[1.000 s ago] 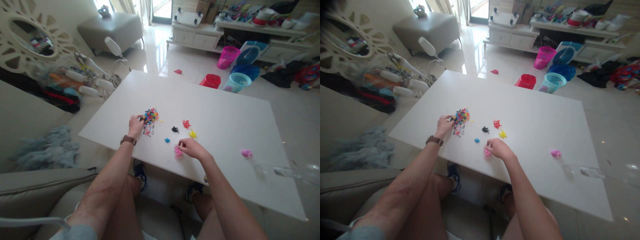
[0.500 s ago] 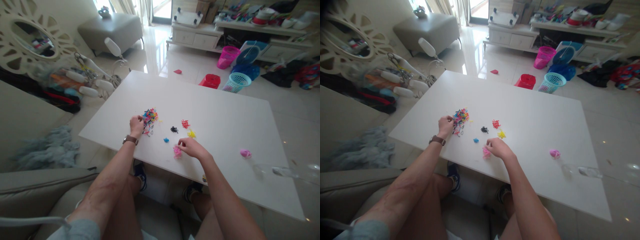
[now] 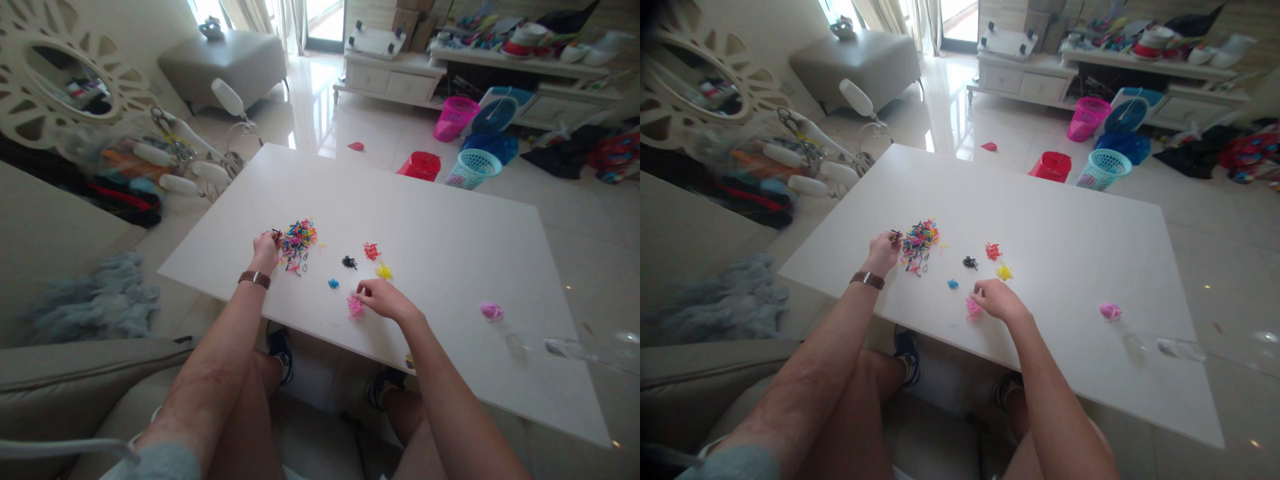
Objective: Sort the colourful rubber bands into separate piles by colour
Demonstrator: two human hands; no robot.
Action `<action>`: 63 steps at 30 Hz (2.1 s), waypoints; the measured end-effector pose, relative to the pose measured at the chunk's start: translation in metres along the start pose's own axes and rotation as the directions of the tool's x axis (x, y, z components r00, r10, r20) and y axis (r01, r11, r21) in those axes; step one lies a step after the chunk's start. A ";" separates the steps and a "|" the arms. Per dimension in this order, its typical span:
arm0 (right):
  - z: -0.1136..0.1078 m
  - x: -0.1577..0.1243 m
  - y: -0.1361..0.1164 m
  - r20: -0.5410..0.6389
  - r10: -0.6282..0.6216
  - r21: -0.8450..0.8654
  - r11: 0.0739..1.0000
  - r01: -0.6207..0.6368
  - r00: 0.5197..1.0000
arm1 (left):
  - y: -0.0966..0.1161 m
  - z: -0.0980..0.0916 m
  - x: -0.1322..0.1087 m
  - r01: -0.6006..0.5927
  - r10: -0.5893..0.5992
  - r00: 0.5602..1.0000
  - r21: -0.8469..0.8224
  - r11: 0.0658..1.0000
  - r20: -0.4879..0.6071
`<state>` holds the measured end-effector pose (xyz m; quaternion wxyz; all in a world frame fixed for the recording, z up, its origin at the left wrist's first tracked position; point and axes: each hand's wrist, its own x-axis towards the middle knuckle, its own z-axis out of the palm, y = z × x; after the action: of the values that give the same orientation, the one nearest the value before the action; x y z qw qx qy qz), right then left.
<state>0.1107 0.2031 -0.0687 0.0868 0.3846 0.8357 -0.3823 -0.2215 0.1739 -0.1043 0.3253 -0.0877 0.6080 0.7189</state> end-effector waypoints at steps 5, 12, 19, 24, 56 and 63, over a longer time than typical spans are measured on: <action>-0.001 -0.001 -0.004 0.008 0.009 0.006 1.000 -0.009 1.000 | 0.007 0.000 -0.005 0.130 -0.131 0.991 -0.087 0.988 0.004; -0.001 -0.003 -0.003 0.013 0.010 -0.006 1.000 -0.010 1.000 | 0.008 -0.003 -0.013 0.235 -0.220 0.968 -0.138 0.962 0.117; 0.000 -0.002 -0.002 0.017 0.013 0.003 1.000 -0.013 1.000 | 0.006 -0.001 -0.015 0.315 -0.276 0.941 -0.204 0.927 0.197; 0.001 -0.002 0.000 0.011 0.009 -0.002 1.000 -0.009 1.000 | 0.007 0.000 -0.017 0.331 -0.288 0.934 -0.209 0.920 0.212; 0.003 0.015 -0.031 -0.612 -0.118 0.209 0.929 0.304 0.782 | -0.054 0.058 -0.148 0.623 -0.518 0.625 0.027 0.782 0.584; 0.003 0.019 -0.033 -0.603 -0.037 0.278 0.927 0.253 0.797 | -0.058 0.061 -0.151 0.614 -0.503 0.622 0.025 0.789 0.600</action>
<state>0.0739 0.1982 -0.0605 -0.2746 0.4265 0.7683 -0.3904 -0.0551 0.1793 -0.0582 0.6918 -0.0801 0.3533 0.6247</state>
